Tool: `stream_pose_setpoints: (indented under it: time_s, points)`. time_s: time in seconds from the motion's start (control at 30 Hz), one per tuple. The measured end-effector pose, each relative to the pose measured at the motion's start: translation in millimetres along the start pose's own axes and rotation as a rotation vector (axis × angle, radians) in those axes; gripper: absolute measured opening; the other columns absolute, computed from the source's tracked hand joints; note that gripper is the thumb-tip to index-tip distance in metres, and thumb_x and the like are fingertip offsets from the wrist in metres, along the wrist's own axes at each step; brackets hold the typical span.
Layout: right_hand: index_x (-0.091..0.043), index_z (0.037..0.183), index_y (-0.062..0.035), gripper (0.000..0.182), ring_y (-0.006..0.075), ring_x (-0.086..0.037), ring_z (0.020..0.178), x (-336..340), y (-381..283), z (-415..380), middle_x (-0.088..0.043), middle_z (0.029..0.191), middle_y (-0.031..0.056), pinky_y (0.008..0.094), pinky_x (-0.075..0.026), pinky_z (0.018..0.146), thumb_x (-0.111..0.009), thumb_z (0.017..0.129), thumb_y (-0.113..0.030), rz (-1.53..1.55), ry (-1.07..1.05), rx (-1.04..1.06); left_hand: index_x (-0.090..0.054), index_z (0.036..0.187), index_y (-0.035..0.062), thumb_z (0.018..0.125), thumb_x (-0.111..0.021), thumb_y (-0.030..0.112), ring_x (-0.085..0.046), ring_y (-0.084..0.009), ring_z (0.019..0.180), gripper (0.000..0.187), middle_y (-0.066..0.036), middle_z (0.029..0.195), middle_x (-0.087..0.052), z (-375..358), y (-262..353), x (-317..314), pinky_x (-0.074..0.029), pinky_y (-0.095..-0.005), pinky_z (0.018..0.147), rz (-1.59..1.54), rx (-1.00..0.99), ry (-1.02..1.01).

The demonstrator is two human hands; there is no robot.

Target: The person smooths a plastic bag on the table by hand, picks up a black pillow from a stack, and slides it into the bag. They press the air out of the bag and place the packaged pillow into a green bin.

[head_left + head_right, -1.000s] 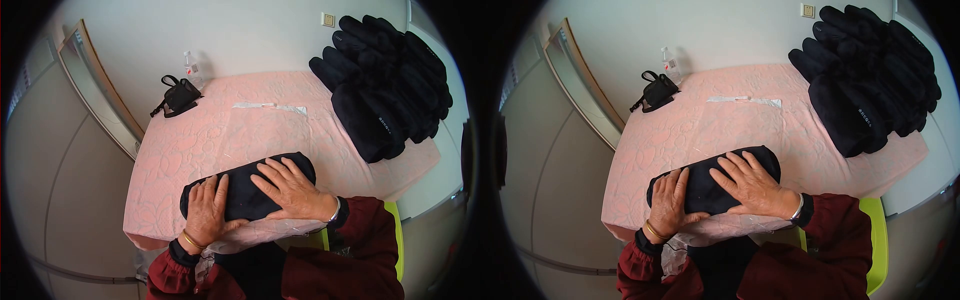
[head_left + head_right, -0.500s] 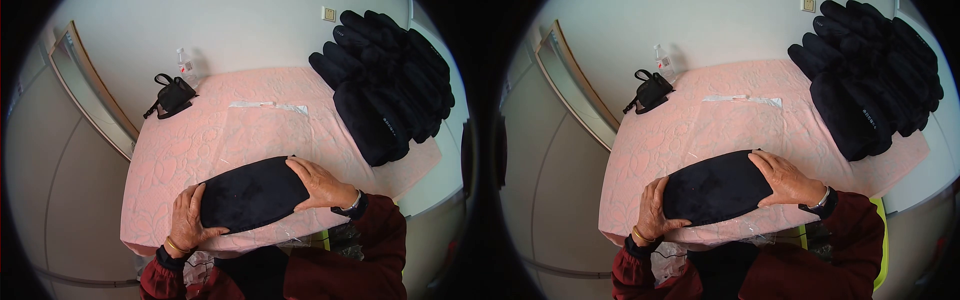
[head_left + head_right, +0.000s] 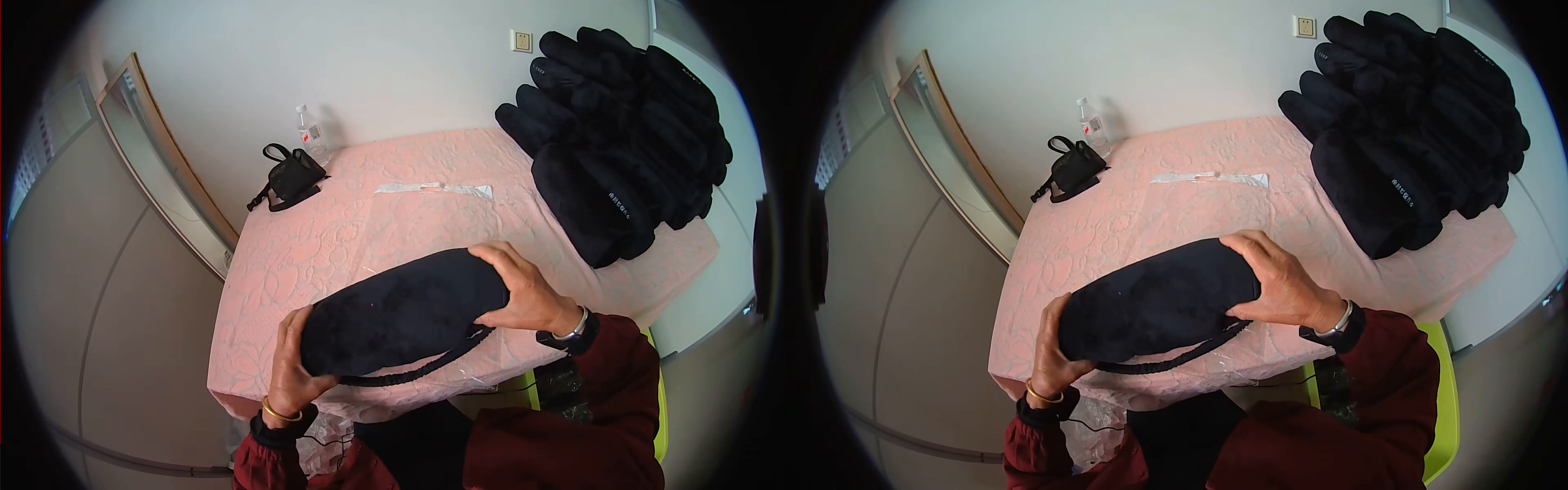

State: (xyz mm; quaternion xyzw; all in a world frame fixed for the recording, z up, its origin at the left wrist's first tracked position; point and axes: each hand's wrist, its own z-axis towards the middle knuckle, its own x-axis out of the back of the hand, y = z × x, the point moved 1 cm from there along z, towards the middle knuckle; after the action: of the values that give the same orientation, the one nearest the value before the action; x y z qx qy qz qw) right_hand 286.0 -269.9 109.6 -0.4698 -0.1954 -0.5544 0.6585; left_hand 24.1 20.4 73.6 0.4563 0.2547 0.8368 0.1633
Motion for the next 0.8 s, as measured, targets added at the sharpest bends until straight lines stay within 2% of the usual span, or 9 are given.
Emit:
stream_pose_setpoints:
  time_s: [0.1, 0.17, 0.23, 0.37, 0.47, 0.57, 0.6, 0.67, 0.8]
  points:
    - [-0.049, 0.136, -0.0016, 0.072, 0.0343, -0.055, 0.120, 28, -15, 2, -0.053, 0.132, 0.0188, 0.0395, -0.048, 0.100, -0.083, 0.079, -0.029, 0.080, 0.113, 0.007, -0.043, 0.143, -0.0010, 0.063, -0.085, 0.019, -0.056, -0.0279, 0.122, 0.092, -0.015, 0.133, -0.054, -2, 24, 15, -0.041, -0.0363, 0.108, -0.306, 0.108, 0.004]
    - [-0.053, 0.130, -0.0006, 0.057, 0.0340, -0.058, 0.116, 38, -13, 2, -0.055, 0.127, 0.0198, 0.0402, -0.049, 0.095, -0.075, 0.087, -0.032, 0.371, 0.051, -0.270, -0.047, 0.139, -0.0023, 0.072, -0.081, 0.025, -0.057, -0.0255, 0.118, 0.080, -0.013, 0.127, -0.059, -1, 38, 23, -0.042, -0.0345, 0.105, -0.736, 0.322, 0.005]
    - [-0.056, 0.127, -0.0001, 0.051, 0.0339, -0.059, 0.114, 35, -4, 0, -0.056, 0.125, 0.0203, 0.0405, -0.050, 0.093, -0.071, 0.091, -0.033, 0.518, 0.024, -0.403, -0.050, 0.137, -0.0027, 0.075, -0.079, 0.027, -0.057, -0.0240, 0.117, 0.075, -0.012, 0.125, -0.060, -3, 28, 18, -0.042, -0.0339, 0.104, -0.724, 0.372, -0.033]
    - [-0.059, 0.121, 0.0013, 0.046, 0.0351, -0.059, 0.115, -2, 30, -9, -0.057, 0.126, 0.0218, 0.0397, -0.049, 0.093, -0.060, 0.098, -0.039, 0.321, -0.066, -0.519, -0.056, 0.130, -0.0034, 0.083, -0.073, 0.032, -0.059, -0.0219, 0.113, 0.061, -0.011, 0.121, -0.062, -9, 2, 0, -0.044, -0.0338, 0.099, -0.608, 0.541, -0.133]
    - [-0.057, 0.128, 0.0008, 0.052, 0.0355, -0.055, 0.120, -14, 20, -8, -0.056, 0.130, 0.0200, 0.0423, -0.043, 0.102, -0.056, 0.099, -0.043, 0.049, 0.185, -0.182, -0.058, 0.126, -0.0031, 0.088, -0.068, 0.034, -0.060, -0.0237, 0.110, 0.054, -0.013, 0.118, -0.064, -5, -3, -6, -0.047, -0.0358, 0.095, -0.418, 0.651, -0.169]
    - [-0.056, 0.130, -0.0002, 0.061, 0.0371, -0.053, 0.123, -14, -4, 14, -0.055, 0.133, 0.0205, 0.0450, -0.042, 0.104, -0.062, 0.094, -0.049, -0.044, 0.158, 0.120, -0.061, 0.122, -0.0036, 0.090, -0.067, 0.036, -0.061, -0.0294, 0.108, 0.052, -0.019, 0.119, -0.063, 1, 13, -2, -0.048, -0.0382, 0.091, 0.040, 0.164, 0.016]
    - [-0.056, 0.130, -0.0002, 0.061, 0.0371, -0.053, 0.123, -17, -9, 19, -0.055, 0.133, 0.0205, 0.0450, -0.042, 0.104, -0.062, 0.094, -0.049, -0.042, 0.161, 0.118, -0.061, 0.122, -0.0036, 0.090, -0.067, 0.036, -0.061, -0.0294, 0.108, 0.052, -0.019, 0.119, -0.063, 3, 20, -4, -0.048, -0.0382, 0.091, 0.042, 0.163, 0.013]
    - [-0.054, 0.132, 0.0002, 0.069, 0.0374, -0.052, 0.125, -27, -19, 27, -0.054, 0.135, 0.0210, 0.0466, -0.040, 0.106, -0.067, 0.088, -0.052, -0.069, -0.058, 0.208, -0.058, 0.128, -0.0037, 0.085, -0.074, 0.039, -0.057, -0.0397, 0.113, 0.063, -0.022, 0.124, -0.059, 8, 45, -11, -0.044, -0.0450, 0.099, 0.147, -0.110, 0.062]
    - [-0.052, 0.134, 0.0015, 0.079, 0.0366, -0.051, 0.126, -38, -45, 33, -0.053, 0.136, 0.0216, 0.0475, -0.039, 0.107, -0.074, 0.081, -0.053, -0.109, -0.193, 0.342, -0.050, 0.138, -0.0025, 0.072, -0.082, 0.043, -0.055, -0.0380, 0.119, 0.086, -0.022, 0.132, -0.054, 24, 89, -36, -0.040, -0.0482, 0.103, 0.353, -0.261, -0.121]
